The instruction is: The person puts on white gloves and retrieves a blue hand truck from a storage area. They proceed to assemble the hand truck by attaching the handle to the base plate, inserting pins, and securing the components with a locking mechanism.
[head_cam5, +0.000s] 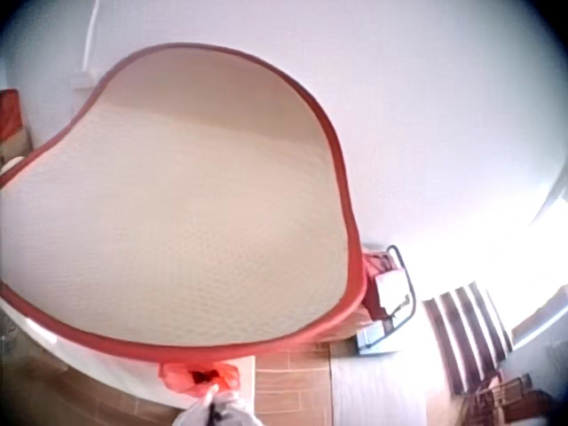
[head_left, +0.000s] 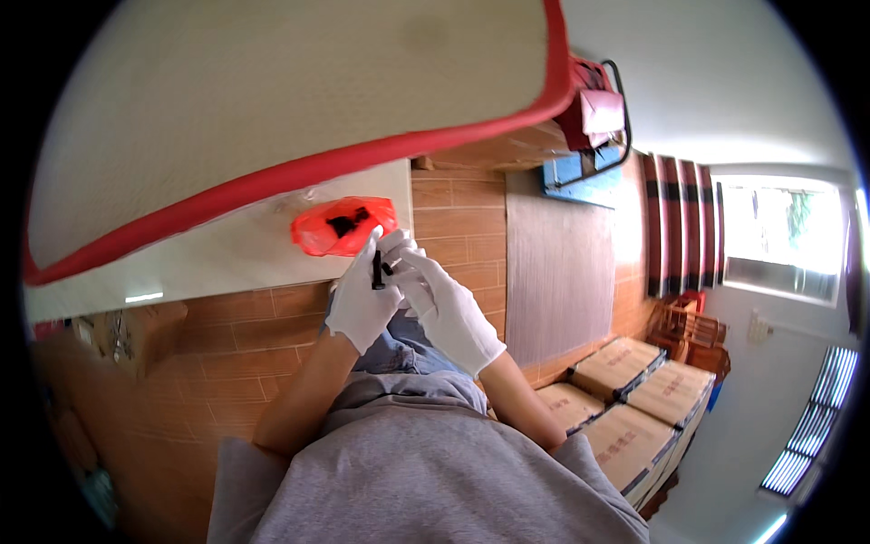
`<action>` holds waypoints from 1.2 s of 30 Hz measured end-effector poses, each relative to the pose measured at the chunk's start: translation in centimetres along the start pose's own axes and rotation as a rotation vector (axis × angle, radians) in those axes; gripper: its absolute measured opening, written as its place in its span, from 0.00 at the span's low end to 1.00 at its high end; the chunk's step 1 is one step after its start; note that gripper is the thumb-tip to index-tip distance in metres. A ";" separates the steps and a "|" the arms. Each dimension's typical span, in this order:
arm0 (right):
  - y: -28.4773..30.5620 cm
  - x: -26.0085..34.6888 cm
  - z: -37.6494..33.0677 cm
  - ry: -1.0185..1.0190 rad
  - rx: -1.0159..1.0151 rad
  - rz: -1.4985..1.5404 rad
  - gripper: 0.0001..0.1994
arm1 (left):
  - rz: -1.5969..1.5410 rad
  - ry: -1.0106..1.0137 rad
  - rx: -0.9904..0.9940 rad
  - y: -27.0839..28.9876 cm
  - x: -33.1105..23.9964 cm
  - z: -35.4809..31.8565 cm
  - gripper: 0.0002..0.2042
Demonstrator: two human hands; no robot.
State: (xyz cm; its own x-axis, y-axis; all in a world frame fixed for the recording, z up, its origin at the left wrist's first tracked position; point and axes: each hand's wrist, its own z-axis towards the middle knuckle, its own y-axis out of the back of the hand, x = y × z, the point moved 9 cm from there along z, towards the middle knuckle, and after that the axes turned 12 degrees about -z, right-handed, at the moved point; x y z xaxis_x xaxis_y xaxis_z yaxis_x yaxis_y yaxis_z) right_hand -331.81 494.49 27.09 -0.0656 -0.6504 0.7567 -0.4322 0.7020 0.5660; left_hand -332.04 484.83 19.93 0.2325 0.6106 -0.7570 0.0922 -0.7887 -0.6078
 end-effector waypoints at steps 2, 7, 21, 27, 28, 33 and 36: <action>3.1 0.5 -1.6 -0.029 -0.086 -0.008 0.15 | -0.424 0.158 0.054 -1.4 2.4 0.9 0.12; 10.9 -6.6 -6.8 -0.230 -0.321 0.078 0.14 | -0.847 0.625 -0.124 -9.3 5.9 1.5 0.16; 32.4 -32.2 -22.4 -0.501 -0.717 0.140 0.16 | -0.536 0.910 -0.177 -25.5 27.3 4.1 0.11; 41.6 -39.5 -20.4 -0.442 -0.724 0.206 0.16 | -0.373 0.876 -0.210 -31.7 33.4 7.0 0.09; 43.2 -40.5 -19.0 -0.428 -0.726 0.183 0.16 | -0.338 0.872 -0.244 -32.9 33.6 7.7 0.09; 50.2 -46.4 -8.5 -0.396 -0.758 0.088 0.16 | -0.340 0.863 -0.268 -37.1 36.1 14.0 0.10; 54.0 -48.9 -1.1 -0.409 -0.747 -0.014 0.17 | -0.308 0.845 -0.333 -38.0 37.9 18.5 0.10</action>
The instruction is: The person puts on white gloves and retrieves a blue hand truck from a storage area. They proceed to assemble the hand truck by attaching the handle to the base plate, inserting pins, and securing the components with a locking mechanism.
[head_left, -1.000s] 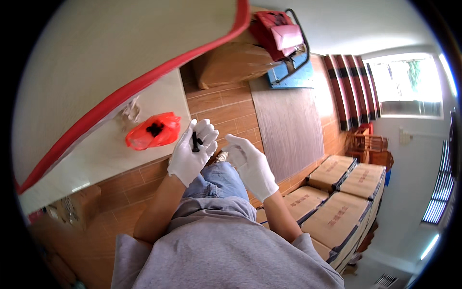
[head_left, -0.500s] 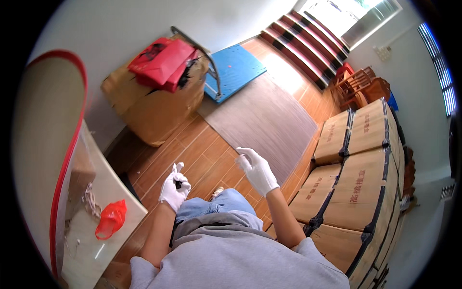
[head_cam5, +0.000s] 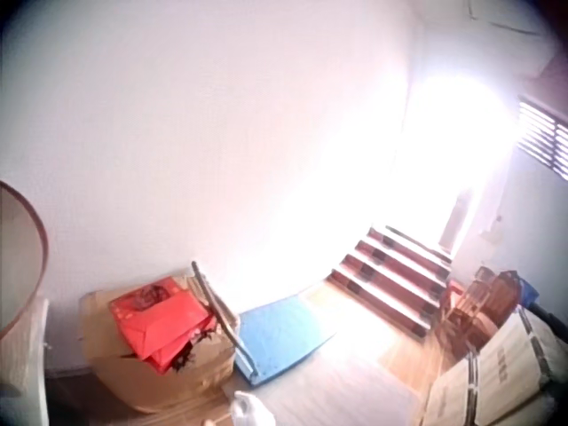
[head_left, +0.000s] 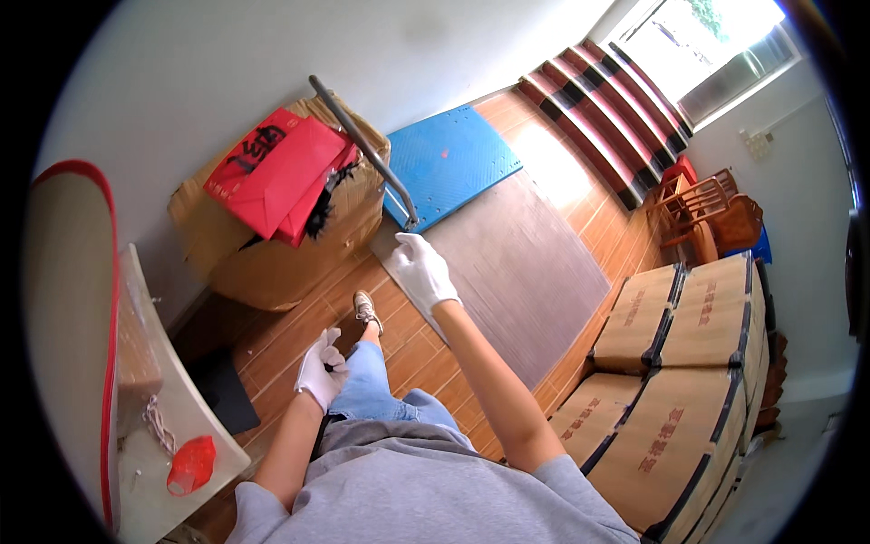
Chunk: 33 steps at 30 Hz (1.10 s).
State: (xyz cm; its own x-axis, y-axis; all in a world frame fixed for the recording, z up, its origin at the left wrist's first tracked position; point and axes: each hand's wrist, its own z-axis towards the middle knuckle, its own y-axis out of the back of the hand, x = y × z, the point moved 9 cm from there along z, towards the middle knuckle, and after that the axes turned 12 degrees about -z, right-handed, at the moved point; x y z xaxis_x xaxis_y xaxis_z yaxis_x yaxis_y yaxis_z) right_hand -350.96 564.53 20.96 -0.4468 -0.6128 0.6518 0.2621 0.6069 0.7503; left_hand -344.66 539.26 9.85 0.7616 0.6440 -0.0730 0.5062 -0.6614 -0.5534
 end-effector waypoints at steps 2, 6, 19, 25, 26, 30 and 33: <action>-2.2 0.2 6.2 0.011 -0.001 -0.066 0.17 | -0.025 0.007 -0.026 -1.0 -1.1 3.4 0.10; -7.4 -2.3 17.0 -0.054 -0.015 -0.168 0.19 | -0.110 0.066 -0.123 -4.5 -2.9 8.7 0.09; -12.9 -3.0 32.2 -0.140 0.323 -0.165 0.11 | -0.289 -0.018 -0.201 -15.8 -6.6 16.6 0.07; -2.9 -11.1 41.1 -0.191 0.005 0.128 0.09 | -0.311 -0.069 -0.180 -21.0 -2.7 21.1 0.08; -0.6 -11.9 42.8 -0.264 0.072 0.203 0.08 | -0.357 -0.076 -0.204 -21.7 -1.6 22.3 0.09; 1.8 -11.7 46.5 0.054 0.201 -0.229 0.11 | -0.364 -0.065 -0.278 -22.5 3.0 27.2 0.11; 1.4 -14.5 48.5 -0.120 0.290 -0.041 0.11 | -0.323 -0.144 -0.316 -25.5 4.7 29.1 0.12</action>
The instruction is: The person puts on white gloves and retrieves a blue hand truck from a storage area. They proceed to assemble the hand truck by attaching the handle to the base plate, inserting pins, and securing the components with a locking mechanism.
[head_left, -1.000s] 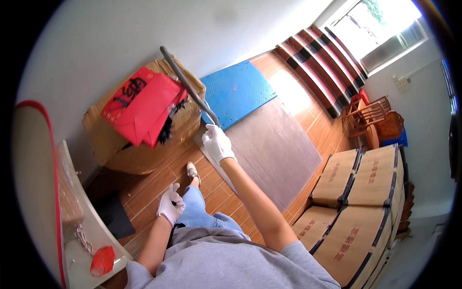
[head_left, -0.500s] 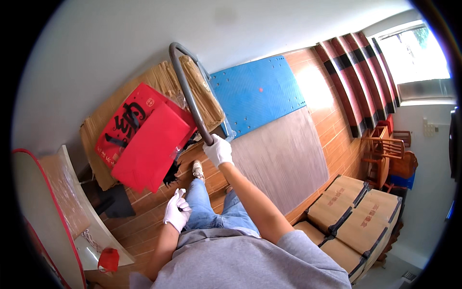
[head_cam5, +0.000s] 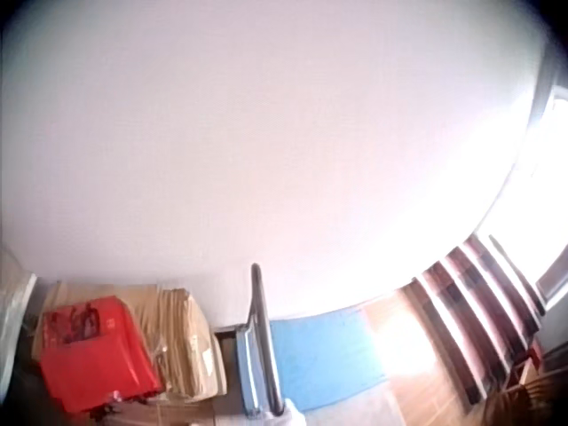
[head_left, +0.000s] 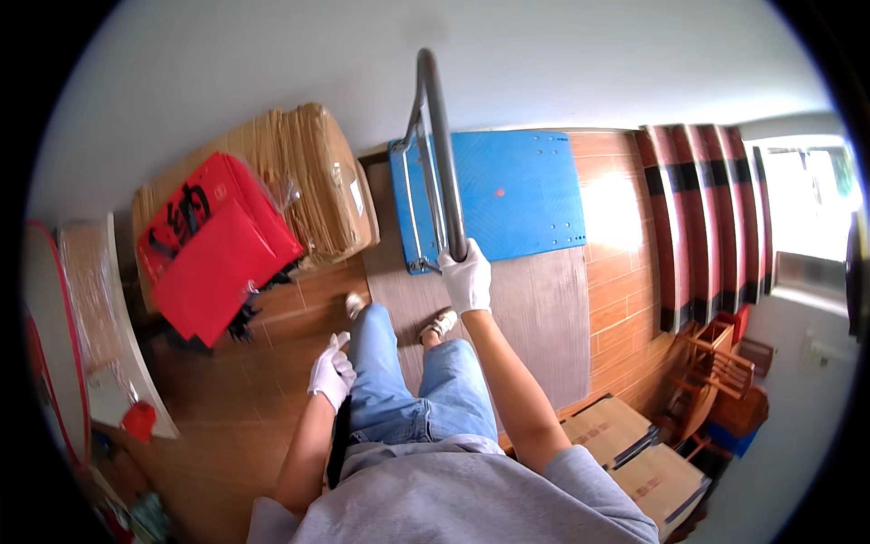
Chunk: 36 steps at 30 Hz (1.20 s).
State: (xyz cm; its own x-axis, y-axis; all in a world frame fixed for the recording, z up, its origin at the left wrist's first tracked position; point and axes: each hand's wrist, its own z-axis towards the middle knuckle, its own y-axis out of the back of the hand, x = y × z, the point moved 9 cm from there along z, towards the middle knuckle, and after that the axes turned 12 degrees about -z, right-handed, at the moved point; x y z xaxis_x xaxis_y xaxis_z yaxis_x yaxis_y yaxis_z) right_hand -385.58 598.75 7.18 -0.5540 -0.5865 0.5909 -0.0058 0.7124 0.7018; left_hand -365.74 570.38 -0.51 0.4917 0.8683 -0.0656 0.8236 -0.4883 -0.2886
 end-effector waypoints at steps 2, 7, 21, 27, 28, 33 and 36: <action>-1.2 -0.1 2.0 0.041 0.134 0.082 0.10 | -0.110 -0.070 -0.005 0.2 1.0 0.7 0.12; -0.6 4.0 6.4 -0.100 0.393 0.420 0.05 | -0.125 -0.060 -0.088 1.5 4.1 2.4 0.18; 13.6 8.8 1.4 -0.407 0.587 0.386 0.14 | 0.537 -0.482 -0.149 -3.0 3.5 18.0 0.29; 31.4 10.0 -3.0 -0.242 0.396 0.377 0.09 | 0.848 -0.415 -0.159 -5.8 10.8 27.3 0.51; 34.8 8.5 -3.4 -0.190 0.366 0.445 0.08 | 0.913 -0.440 -0.141 -11.6 12.5 24.3 0.52; 45.3 2.5 -3.4 -0.159 0.295 0.383 0.10 | 1.143 -0.477 -0.274 -22.6 20.4 21.9 0.49; 51.5 -0.9 -1.6 -0.037 0.219 0.295 0.09 | 1.241 -0.542 -0.489 -24.5 22.6 22.2 0.41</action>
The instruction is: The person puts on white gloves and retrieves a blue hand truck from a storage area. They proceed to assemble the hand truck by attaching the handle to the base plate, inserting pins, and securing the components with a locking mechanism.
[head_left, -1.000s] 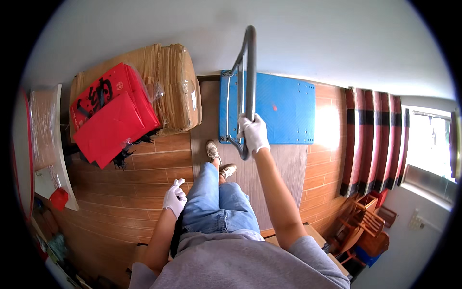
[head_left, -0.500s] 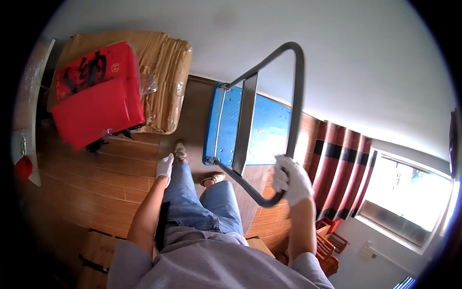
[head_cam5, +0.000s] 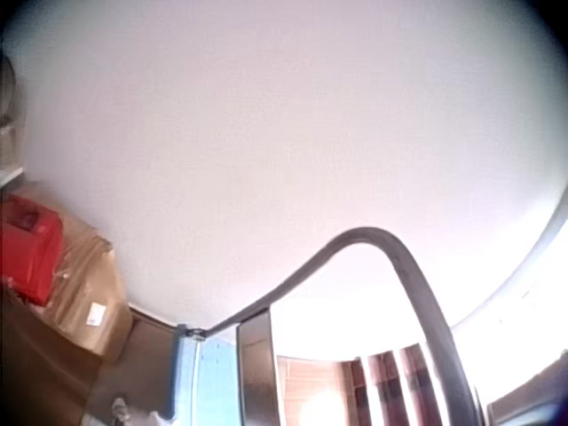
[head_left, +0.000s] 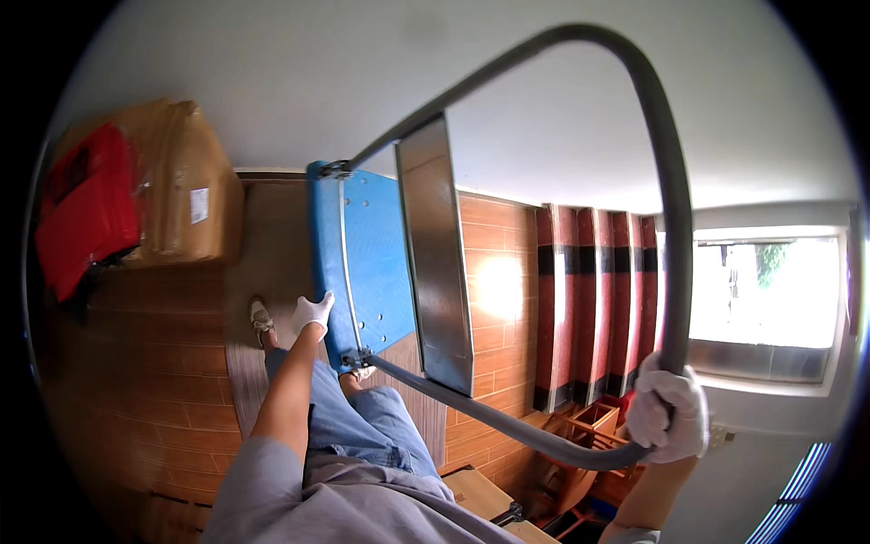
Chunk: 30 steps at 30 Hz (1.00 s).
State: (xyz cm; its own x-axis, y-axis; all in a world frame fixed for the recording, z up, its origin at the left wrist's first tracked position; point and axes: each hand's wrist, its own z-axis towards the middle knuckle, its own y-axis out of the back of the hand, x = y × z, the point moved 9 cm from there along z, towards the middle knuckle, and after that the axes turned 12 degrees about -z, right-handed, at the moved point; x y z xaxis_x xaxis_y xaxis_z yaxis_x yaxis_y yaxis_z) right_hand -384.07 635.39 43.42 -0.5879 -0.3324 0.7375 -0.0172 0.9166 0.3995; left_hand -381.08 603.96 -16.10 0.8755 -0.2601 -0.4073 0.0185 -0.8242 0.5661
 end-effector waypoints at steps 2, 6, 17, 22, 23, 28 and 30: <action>2.8 -0.2 0.6 0.054 0.033 -0.031 0.11 | 0.038 0.044 0.105 -1.8 -0.6 -1.7 0.37; 8.2 -2.3 2.5 0.037 0.062 -0.135 0.15 | -0.414 0.048 0.235 -11.9 5.8 0.7 0.39; 25.1 -0.4 9.2 0.215 -0.533 -0.633 0.10 | -0.111 -0.166 0.205 -6.6 -3.8 -7.3 0.36; 35.8 -5.5 13.6 0.156 -0.782 -0.733 0.07 | -0.104 -0.235 0.345 -7.1 -9.5 -8.0 0.33; 39.2 -6.8 14.7 0.147 -0.828 -0.758 0.07 | -0.097 -0.244 0.352 -7.3 -10.8 -8.7 0.33; 39.9 -14.8 20.6 0.003 -0.865 -0.669 0.08 | -0.093 -0.260 0.317 -6.0 -11.1 -7.2 0.32; 42.9 -17.3 23.8 0.023 -0.898 -0.787 0.08 | -0.080 -0.284 0.292 -6.0 -12.7 -8.2 0.32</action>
State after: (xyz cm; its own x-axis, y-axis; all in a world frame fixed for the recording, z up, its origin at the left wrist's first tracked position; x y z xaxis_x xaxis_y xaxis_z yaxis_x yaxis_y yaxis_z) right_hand -393.83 685.76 34.82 -0.6545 -0.7456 0.1251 0.2109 -0.0212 0.9773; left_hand -388.37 616.35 -8.49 0.7078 -0.2839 -0.6469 -0.0923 -0.9450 0.3137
